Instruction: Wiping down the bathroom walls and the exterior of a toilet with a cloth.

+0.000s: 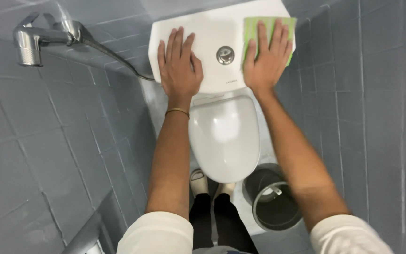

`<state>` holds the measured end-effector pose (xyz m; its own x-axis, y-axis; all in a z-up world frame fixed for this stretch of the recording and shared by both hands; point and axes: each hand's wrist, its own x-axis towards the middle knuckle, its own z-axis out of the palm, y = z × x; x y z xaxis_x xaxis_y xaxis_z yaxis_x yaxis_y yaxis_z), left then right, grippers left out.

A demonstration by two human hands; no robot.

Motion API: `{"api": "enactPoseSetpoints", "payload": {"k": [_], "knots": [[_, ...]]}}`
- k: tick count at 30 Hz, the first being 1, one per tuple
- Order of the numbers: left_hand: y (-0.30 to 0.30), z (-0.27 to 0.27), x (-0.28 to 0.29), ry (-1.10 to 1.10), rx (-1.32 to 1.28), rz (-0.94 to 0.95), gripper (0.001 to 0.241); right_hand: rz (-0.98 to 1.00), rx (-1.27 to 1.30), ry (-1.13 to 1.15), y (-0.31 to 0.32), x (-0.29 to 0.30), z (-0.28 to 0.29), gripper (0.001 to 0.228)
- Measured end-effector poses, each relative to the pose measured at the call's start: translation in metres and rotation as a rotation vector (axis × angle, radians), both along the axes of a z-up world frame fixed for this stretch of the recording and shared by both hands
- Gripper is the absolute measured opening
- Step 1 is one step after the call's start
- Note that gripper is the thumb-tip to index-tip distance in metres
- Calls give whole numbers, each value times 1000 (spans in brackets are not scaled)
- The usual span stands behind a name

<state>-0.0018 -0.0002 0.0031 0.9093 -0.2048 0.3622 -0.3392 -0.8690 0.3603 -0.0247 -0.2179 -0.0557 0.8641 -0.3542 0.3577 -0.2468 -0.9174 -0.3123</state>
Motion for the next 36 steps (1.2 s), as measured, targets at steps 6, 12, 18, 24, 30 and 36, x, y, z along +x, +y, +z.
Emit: {"api": "enactPoseSetpoints", "payload": {"k": [6,12,18,24,30,36], "knots": [[0,-3,0,-30,-20,-2,42,-48,-90,-3,3,-5,-12,52],[1,-7,2,40,49,1,45,74,-120,-14,-1,-8,-17,53],[1,-7,2,-8,-36,-7,39,247,-120,134,29,-18,-7,53],[3,-14,2,34,-41,-38,57,421,228,180,85,-24,25,54],[6,-16,3,37,5,-42,50,342,273,-162,7,6,15,57],[3,-19,3,39,-26,-36,45,255,53,-76,-18,14,9,43]]}}
